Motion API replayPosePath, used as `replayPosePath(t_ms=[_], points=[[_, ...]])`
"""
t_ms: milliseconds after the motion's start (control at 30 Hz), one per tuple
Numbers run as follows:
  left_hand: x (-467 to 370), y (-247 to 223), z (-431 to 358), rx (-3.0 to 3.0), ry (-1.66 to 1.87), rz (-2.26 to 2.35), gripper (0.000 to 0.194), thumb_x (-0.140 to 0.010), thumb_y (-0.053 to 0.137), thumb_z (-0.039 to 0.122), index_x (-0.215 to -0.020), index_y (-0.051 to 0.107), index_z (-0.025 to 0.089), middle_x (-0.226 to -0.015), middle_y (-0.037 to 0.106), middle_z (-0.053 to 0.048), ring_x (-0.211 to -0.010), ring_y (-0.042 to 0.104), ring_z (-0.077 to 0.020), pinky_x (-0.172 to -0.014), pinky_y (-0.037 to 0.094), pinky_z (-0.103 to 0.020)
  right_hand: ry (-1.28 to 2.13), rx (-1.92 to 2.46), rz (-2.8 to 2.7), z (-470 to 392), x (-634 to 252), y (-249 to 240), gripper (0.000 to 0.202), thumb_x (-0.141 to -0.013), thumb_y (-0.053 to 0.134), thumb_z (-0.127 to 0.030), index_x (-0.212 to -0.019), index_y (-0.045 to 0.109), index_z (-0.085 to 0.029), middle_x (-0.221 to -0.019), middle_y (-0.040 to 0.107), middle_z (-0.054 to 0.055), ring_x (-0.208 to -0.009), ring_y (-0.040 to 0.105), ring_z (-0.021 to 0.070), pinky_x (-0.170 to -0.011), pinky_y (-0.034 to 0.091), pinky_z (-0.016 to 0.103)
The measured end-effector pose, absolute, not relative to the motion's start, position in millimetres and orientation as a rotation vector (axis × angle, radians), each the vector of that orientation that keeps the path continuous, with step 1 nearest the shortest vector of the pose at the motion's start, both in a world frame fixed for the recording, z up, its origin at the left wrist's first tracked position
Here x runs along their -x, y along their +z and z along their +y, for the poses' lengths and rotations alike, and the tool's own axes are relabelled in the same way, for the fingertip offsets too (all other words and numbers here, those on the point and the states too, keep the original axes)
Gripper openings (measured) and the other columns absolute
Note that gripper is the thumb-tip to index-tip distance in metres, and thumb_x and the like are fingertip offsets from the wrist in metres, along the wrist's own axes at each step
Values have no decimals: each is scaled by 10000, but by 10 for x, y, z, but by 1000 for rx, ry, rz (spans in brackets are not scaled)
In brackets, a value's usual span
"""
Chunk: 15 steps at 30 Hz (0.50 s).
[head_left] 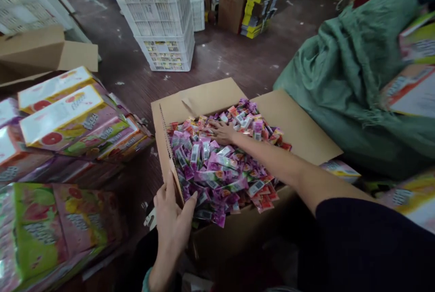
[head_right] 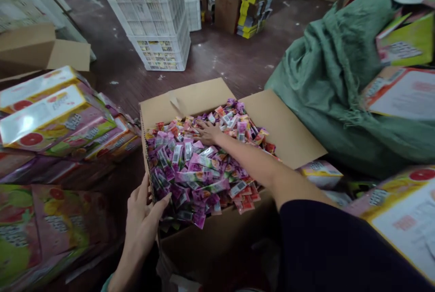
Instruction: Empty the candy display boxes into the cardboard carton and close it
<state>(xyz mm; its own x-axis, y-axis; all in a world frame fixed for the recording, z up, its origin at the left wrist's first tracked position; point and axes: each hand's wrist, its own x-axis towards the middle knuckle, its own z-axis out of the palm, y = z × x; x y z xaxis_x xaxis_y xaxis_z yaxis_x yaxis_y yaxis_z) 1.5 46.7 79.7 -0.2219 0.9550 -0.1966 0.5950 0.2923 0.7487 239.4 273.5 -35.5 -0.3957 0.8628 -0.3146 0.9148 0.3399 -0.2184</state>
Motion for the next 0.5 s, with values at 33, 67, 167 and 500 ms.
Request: replayPosePath(t_ms=[33, 67, 167, 500], points=[[-24, 801, 485, -1388, 712, 1933, 863, -779, 630, 624, -1528, 571, 199, -1313, 559, -161, -1295, 522, -407, -1158, 433, -619, -571, -1648, 2429, 2701, -2389, -326, 629, -1053, 440, -476, -1661, 372, -329, -1743, 189, 90, -1547, 282, 431, -1149, 247, 841], [-34, 801, 507, -1399, 707, 1949, 874, -780, 605, 632, -1520, 574, 169, -1308, 552, -173, -1281, 525, -410, -1150, 437, -622, -592, -1653, 2414, 2701, -2373, -280, 625, -1053, 439, -456, -1660, 374, -323, -1742, 189, 90, -1555, 273, 421, -1163, 225, 837], [-68, 796, 578, -1502, 658, 1973, 895, -779, 573, 630, -1499, 584, 99, -1248, 555, -189, -1255, 523, -415, -1150, 431, -615, -661, -1647, 2359, 2820, -2344, -46, 593, -1045, 482, -447, -1625, 441, -331, -1720, 270, 80, -1555, 294, 403, -1192, 203, 813], [-130, 859, 602, -1564, 550, 1985, 913, -763, 617, 550, -1544, 534, 85, -1249, 550, -194, -1303, 501, -430, -1163, 408, -563, -279, -1638, 2769, 1602, -2360, 629, 744, -1036, 521, -667, -1674, 331, -335, -1753, 160, 77, -1588, 131, 466, -1223, 91, 798]])
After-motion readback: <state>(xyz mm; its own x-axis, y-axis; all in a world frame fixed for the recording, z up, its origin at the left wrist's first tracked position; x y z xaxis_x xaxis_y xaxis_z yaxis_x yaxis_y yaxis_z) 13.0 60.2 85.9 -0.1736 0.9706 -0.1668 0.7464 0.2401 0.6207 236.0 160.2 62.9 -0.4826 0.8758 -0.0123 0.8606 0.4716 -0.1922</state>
